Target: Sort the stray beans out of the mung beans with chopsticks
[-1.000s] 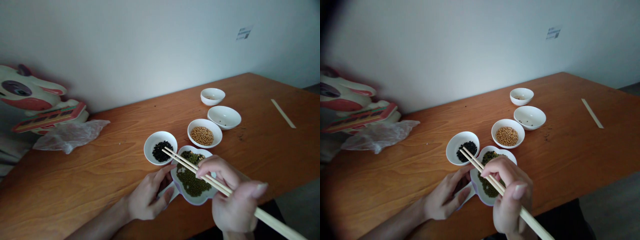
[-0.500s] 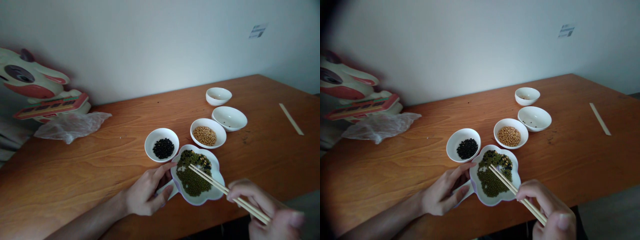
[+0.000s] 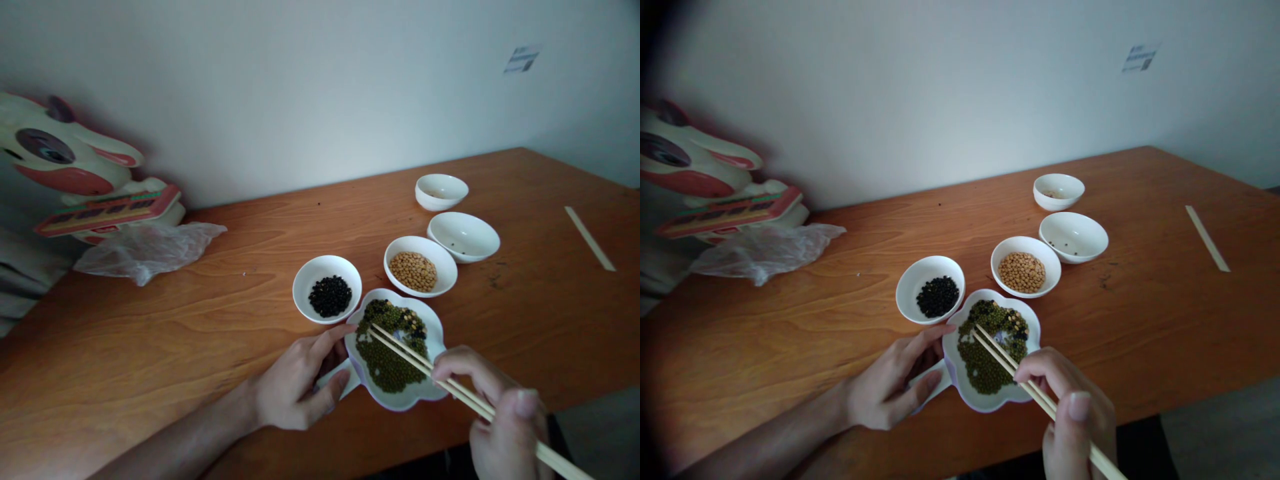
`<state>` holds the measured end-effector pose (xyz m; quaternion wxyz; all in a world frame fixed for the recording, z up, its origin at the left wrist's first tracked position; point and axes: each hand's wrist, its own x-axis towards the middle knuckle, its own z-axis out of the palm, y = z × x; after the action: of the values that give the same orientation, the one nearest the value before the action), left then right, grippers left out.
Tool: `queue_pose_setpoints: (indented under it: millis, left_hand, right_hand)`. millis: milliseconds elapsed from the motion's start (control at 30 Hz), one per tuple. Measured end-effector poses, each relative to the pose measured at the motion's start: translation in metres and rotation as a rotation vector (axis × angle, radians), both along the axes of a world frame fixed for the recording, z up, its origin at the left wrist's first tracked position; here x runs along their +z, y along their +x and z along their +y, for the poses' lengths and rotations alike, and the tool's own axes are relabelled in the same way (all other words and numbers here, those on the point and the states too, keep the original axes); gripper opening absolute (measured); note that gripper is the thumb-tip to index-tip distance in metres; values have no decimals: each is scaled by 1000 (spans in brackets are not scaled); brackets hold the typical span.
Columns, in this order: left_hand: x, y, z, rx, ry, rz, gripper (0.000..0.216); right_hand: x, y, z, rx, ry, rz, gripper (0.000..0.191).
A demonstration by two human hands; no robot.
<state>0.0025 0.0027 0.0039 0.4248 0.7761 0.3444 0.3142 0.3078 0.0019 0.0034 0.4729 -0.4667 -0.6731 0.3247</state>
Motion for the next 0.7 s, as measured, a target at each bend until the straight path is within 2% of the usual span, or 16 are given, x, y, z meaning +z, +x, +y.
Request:
queue_pose_setpoints:
  millis: [100, 233, 533, 700]
  left_hand:
    - [1, 0, 0, 13, -9, 5, 71]
    - [1, 0, 0, 9, -8, 1, 70]
    - [2, 0, -1, 9, -51, 13, 73]
    - [1, 0, -1, 10, -45, 17, 72]
  right_hand:
    - [6, -7, 0, 11, 15, 14, 81]
    - [12, -14, -2, -63, 15, 30, 76]
    - [8, -12, -5, -105, 4, 37, 76]
    - [6, -2, -1, -42, 51, 10, 83]
